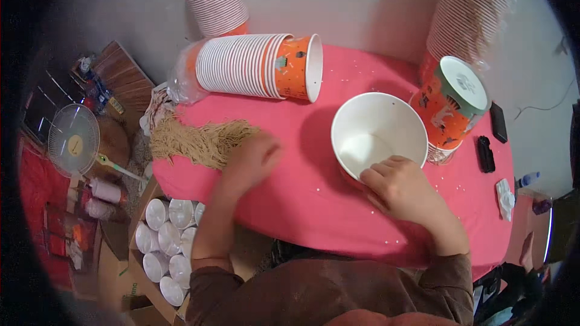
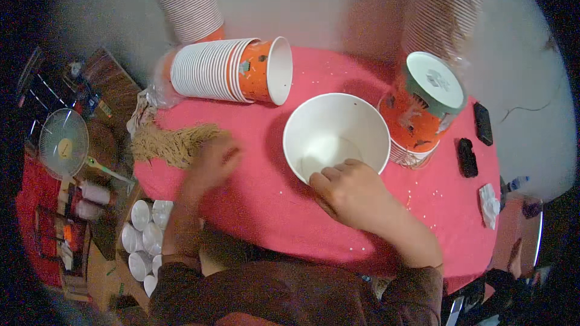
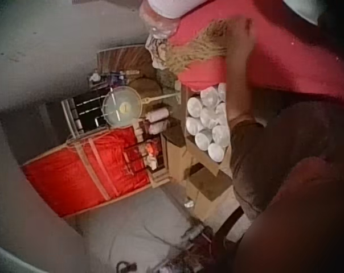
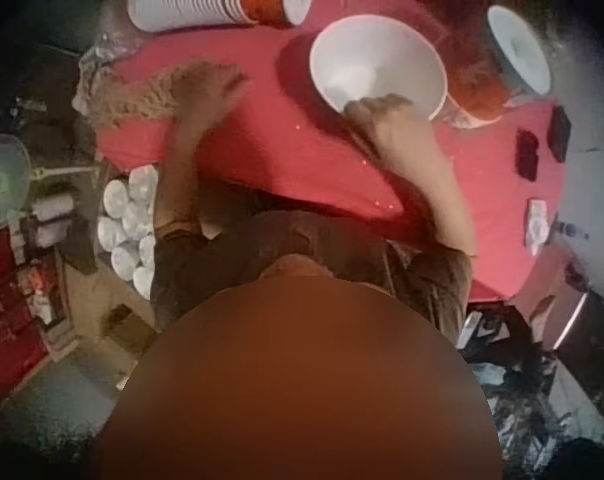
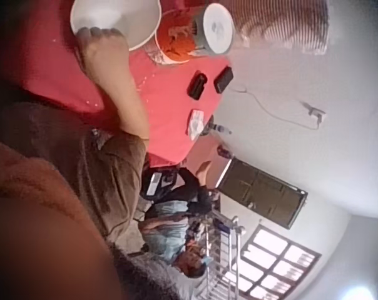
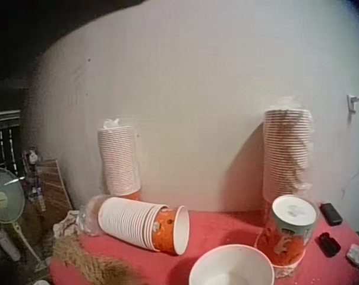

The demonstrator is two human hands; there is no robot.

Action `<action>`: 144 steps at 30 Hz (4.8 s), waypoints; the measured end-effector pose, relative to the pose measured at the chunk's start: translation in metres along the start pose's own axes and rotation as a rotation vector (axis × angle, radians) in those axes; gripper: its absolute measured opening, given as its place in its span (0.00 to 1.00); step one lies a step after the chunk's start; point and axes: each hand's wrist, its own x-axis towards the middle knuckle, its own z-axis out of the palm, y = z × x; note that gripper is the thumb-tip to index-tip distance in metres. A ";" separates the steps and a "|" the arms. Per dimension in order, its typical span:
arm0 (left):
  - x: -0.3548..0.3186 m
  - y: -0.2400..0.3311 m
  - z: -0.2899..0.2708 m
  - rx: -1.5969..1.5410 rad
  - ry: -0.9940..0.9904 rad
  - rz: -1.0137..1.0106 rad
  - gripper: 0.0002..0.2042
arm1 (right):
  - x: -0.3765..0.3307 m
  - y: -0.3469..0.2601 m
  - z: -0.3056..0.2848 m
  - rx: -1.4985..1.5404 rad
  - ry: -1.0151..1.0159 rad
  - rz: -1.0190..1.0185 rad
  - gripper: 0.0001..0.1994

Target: Attaching rubber bands to the edges of paper buckets.

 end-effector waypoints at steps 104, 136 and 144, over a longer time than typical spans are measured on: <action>0.002 0.123 0.079 -0.223 0.568 0.126 0.09 | 0.033 0.046 -0.014 0.583 -0.234 0.105 0.08; -0.019 0.127 0.060 -1.100 0.314 -0.267 0.03 | 0.023 0.019 -0.022 0.389 0.213 -0.162 0.11; -0.020 0.126 0.052 -1.458 0.057 -0.343 0.01 | 0.021 0.011 -0.011 0.364 0.255 -0.258 0.09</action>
